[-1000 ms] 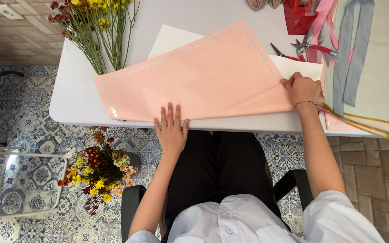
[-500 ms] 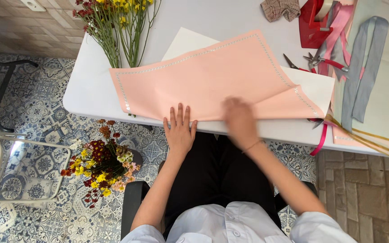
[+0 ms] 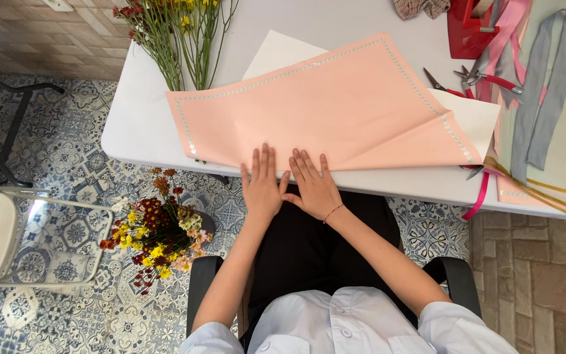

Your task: The person wraps a bouquet of yellow and red flowers by folding pink and white decorative paper around the stems and securing the arrangement with tape and ribbon using scissors.

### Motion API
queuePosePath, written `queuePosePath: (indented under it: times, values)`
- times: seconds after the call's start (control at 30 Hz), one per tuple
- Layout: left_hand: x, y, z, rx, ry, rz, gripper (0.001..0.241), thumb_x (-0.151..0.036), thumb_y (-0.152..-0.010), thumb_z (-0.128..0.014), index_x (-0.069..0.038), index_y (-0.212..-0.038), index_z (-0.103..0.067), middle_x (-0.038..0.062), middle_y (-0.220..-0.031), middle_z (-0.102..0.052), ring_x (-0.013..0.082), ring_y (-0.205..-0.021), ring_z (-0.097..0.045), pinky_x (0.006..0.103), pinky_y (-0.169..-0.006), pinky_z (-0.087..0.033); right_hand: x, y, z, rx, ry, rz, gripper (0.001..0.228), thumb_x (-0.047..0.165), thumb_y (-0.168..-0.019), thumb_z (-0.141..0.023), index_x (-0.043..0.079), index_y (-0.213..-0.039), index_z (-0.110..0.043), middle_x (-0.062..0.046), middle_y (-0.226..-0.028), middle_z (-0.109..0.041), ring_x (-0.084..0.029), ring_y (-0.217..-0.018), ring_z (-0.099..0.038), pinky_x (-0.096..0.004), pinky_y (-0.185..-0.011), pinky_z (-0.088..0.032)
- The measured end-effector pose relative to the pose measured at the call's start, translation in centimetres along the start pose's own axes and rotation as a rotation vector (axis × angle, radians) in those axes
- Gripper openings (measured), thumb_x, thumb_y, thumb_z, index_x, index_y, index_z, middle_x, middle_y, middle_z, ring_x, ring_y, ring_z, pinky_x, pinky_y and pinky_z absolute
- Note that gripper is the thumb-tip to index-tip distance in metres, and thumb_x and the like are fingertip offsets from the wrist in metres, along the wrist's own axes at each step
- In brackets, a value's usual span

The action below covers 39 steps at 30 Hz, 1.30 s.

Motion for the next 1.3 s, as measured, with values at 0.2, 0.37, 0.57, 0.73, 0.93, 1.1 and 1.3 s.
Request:
queuePosePath:
  times: [0.2, 0.37, 0.57, 0.73, 0.93, 1.1, 1.3]
  values:
    - [4.3, 0.1, 1.2, 0.041, -0.15, 0.053, 0.086, -0.073, -0.094, -0.008, -0.013, -0.153, -0.028, 0.008, -0.16, -0.025, 0.022, -0.149, -0.018, 0.0555, -0.115, 0.011, -0.4, 0.2, 0.2, 0.094, -0.005, -0.016, 0.096, 0.078, -0.088, -0.02, 0.006, -0.153, -0.021, -0.013, -0.161, -0.016, -0.026, -0.148, -0.015, -0.06, -0.117, 0.003]
    - [8.2, 0.3, 2.5, 0.001, -0.271, 0.057, 0.09, -0.077, -0.094, -0.009, -0.012, -0.153, -0.031, 0.009, -0.159, -0.029, 0.0211, -0.148, -0.023, 0.0558, -0.115, 0.012, -2.4, 2.1, 1.8, 0.099, 0.04, -0.06, 0.09, 0.073, -0.091, -0.025, 0.007, -0.153, -0.023, -0.012, -0.161, -0.019, -0.026, -0.148, -0.017, -0.065, -0.115, 0.004]
    - [9.3, 0.7, 2.6, -0.028, -0.415, 0.033, 0.084, -0.075, -0.098, -0.018, -0.013, -0.153, -0.033, 0.007, -0.159, -0.031, 0.0184, -0.147, -0.027, 0.0582, -0.113, 0.017, -6.4, 6.2, 2.5, 0.068, 0.106, -0.141, 0.086, 0.07, -0.092, -0.029, 0.007, -0.152, -0.026, -0.012, -0.161, -0.023, -0.026, -0.148, -0.02, -0.069, -0.113, 0.003]
    - [9.5, 0.6, 2.4, -0.057, -0.533, 0.034, 0.086, -0.078, -0.097, -0.012, -0.016, -0.153, -0.032, 0.005, -0.159, -0.03, 0.0164, -0.148, -0.023, 0.0584, -0.113, 0.02, -10.1, 9.8, 3.2, 0.065, 0.145, -0.214, 0.084, 0.067, -0.094, -0.03, 0.008, -0.152, -0.027, -0.011, -0.161, -0.024, -0.025, -0.148, -0.021, -0.071, -0.112, 0.003]
    - [10.9, 1.1, 1.8, -0.238, -0.809, 0.0, 0.087, -0.081, -0.094, -0.024, -0.017, -0.152, -0.034, 0.003, -0.16, -0.032, 0.0192, -0.152, -0.018, 0.0627, -0.117, 0.003, -14.1, 13.5, 4.5, 0.039, 0.196, -0.3, 0.078, 0.061, -0.095, -0.037, 0.007, -0.151, -0.032, -0.012, -0.159, -0.031, -0.025, -0.146, -0.029, -0.072, -0.113, 0.0]
    - [10.7, 1.2, 2.9, -0.245, -0.906, 0.003, 0.087, -0.084, -0.093, -0.019, -0.021, -0.152, -0.034, -0.003, -0.158, -0.033, 0.0218, -0.154, -0.009, 0.0653, -0.115, 0.007, -16.8, 16.5, 5.4, 0.089, 0.292, -0.411, 0.084, 0.069, -0.095, -0.03, 0.008, -0.153, -0.033, -0.012, -0.16, -0.034, -0.024, -0.148, -0.03, -0.07, -0.115, 0.006]
    - [10.4, 1.2, 3.5, -0.18, -0.914, 0.062, 0.085, -0.086, -0.095, -0.014, -0.025, -0.153, -0.032, -0.009, -0.159, -0.031, 0.0213, -0.154, -0.004, 0.0659, -0.112, 0.015, -17.9, 18.3, 6.9, -0.035, 0.242, -0.429, 0.085, 0.065, -0.092, -0.039, 0.001, -0.149, -0.039, -0.017, -0.157, -0.038, -0.029, -0.145, -0.034, -0.074, -0.115, -0.005]
Point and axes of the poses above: each hand's wrist, its own y-axis away from the middle knuckle, its own z-axis out of the back of the hand, x = y × z, the point moved 3 cm from there along -y, towards the middle knuckle
